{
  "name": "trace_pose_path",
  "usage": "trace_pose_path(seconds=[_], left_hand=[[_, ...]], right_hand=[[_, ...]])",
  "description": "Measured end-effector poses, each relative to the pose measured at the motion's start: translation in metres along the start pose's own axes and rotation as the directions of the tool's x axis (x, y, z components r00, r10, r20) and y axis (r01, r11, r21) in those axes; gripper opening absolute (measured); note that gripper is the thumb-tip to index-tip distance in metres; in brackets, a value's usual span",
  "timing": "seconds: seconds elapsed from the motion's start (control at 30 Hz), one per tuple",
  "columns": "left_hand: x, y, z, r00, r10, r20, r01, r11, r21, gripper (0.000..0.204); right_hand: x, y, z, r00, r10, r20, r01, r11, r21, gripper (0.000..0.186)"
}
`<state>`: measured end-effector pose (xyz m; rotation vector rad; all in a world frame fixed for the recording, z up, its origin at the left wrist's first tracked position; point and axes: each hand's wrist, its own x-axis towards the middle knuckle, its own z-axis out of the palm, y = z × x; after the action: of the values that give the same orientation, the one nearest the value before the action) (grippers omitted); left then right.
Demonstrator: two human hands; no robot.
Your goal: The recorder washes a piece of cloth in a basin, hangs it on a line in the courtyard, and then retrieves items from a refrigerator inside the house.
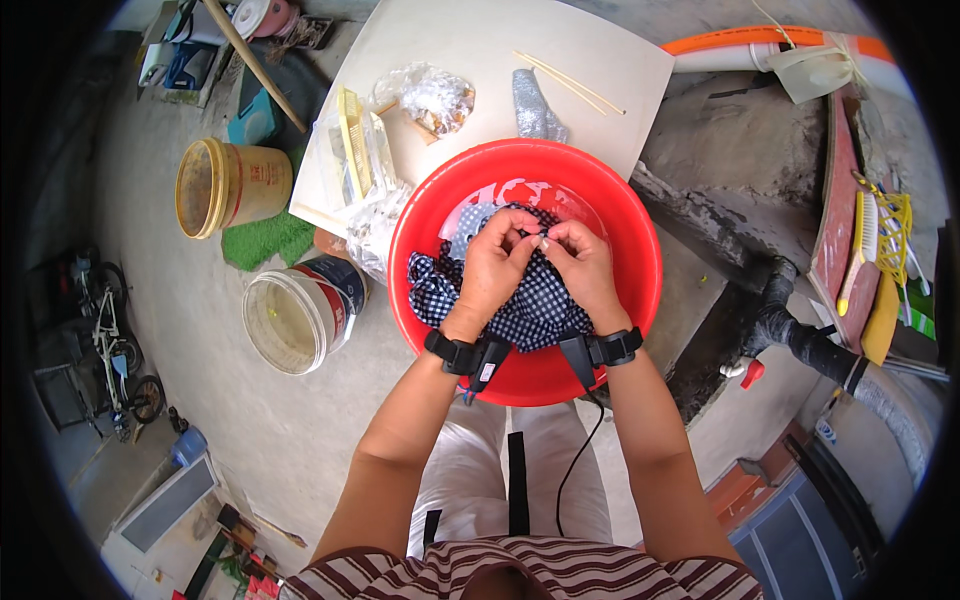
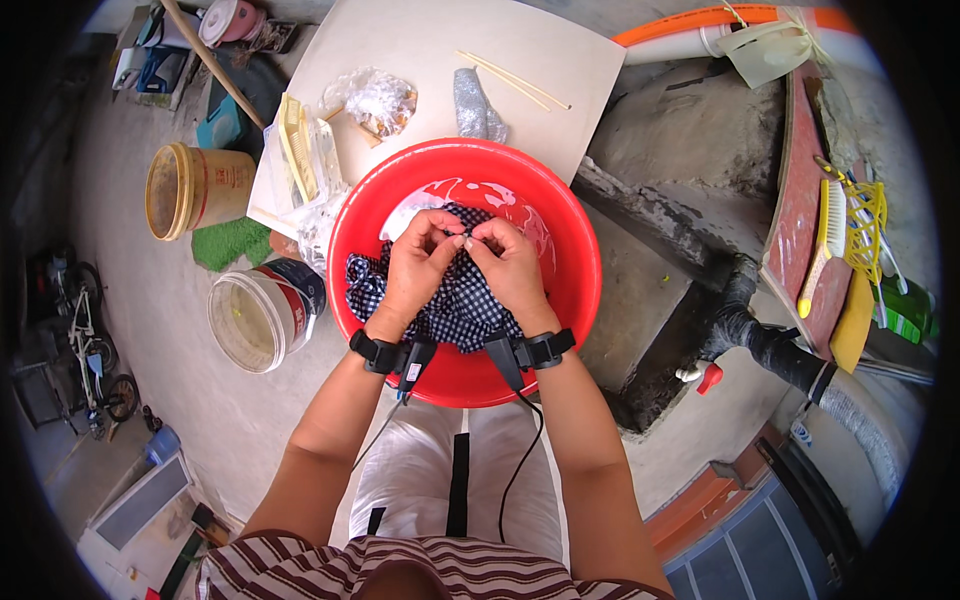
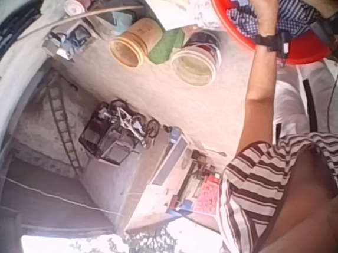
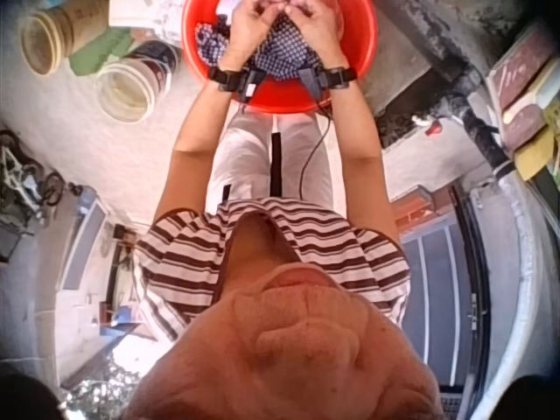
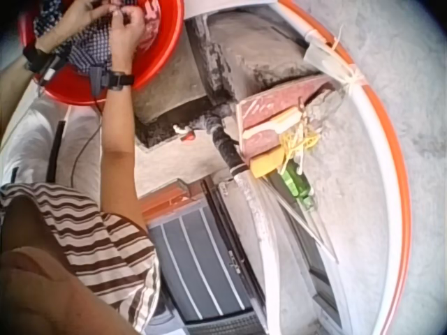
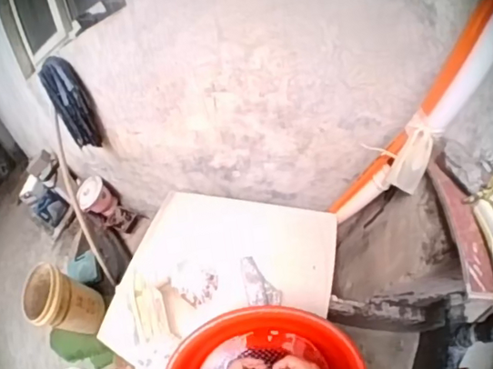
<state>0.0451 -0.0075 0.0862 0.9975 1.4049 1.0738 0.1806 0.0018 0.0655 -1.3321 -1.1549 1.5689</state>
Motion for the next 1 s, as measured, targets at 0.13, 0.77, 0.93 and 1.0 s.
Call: trace_pose_path(seconds=[0.13, 0.77, 0.93, 1.0], left_hand=[[0.002, 0.004, -0.011, 0.989, 0.071, 0.131, -0.093, 0.980, 0.175, 0.018], [0.005, 0.014, -0.028, 0.972, 0.078, 0.220, -0.183, 0.838, 0.513, 0.017], [0.008, 0.015, -0.033, 0.967, 0.051, 0.250, -0.199, 0.766, 0.611, 0.011], [0.009, 0.011, -0.036, 0.963, 0.113, 0.245, -0.237, 0.789, 0.567, 0.013]], right_hand=[[-0.001, -0.004, -0.001, 0.999, 0.005, -0.034, -0.006, 0.999, -0.035, 0.011], [-0.007, -0.020, 0.004, 0.995, -0.098, 0.018, 0.099, 0.946, -0.308, 0.015], [-0.010, -0.015, 0.006, 0.985, -0.171, 0.035, 0.174, 0.940, -0.293, 0.021], [-0.013, -0.026, 0.007, 0.996, -0.022, 0.085, 0.047, 0.952, -0.302, 0.032]])
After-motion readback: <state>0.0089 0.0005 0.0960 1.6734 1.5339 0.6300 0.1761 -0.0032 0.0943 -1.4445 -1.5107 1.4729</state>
